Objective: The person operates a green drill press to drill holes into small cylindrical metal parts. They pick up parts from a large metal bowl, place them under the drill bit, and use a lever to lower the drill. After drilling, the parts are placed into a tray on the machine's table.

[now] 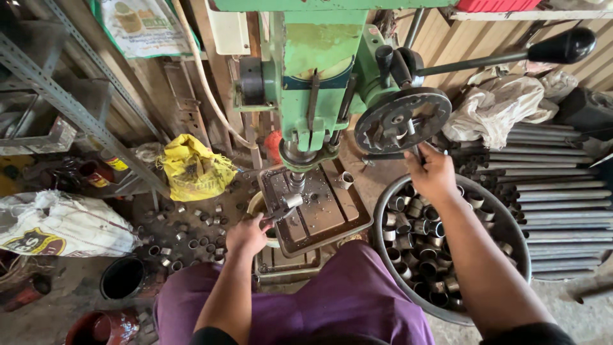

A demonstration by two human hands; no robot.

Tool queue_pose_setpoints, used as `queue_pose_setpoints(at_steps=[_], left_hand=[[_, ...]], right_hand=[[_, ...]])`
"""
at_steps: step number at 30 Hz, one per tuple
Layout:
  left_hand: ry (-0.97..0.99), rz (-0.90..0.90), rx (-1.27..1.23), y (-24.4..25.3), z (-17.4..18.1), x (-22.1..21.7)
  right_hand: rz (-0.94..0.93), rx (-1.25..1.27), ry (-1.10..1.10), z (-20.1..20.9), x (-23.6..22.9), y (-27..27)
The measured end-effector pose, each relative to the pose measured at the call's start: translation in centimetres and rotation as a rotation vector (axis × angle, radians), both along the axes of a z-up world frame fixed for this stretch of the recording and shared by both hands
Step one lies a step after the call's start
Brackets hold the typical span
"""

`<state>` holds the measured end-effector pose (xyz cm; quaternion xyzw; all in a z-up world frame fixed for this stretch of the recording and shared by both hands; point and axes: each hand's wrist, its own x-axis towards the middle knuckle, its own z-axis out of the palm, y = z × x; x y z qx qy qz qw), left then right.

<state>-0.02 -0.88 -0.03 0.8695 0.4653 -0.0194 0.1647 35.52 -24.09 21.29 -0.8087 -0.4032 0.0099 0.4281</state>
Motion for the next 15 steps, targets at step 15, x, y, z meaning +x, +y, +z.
queue_pose_setpoints(at_steps=[15], left_hand=[[0.192, 0.032, -0.17, -1.0, 3.2, 0.3]], right_hand=[[-0.063, 0.339, -0.566, 10.7, -4.5, -6.8]])
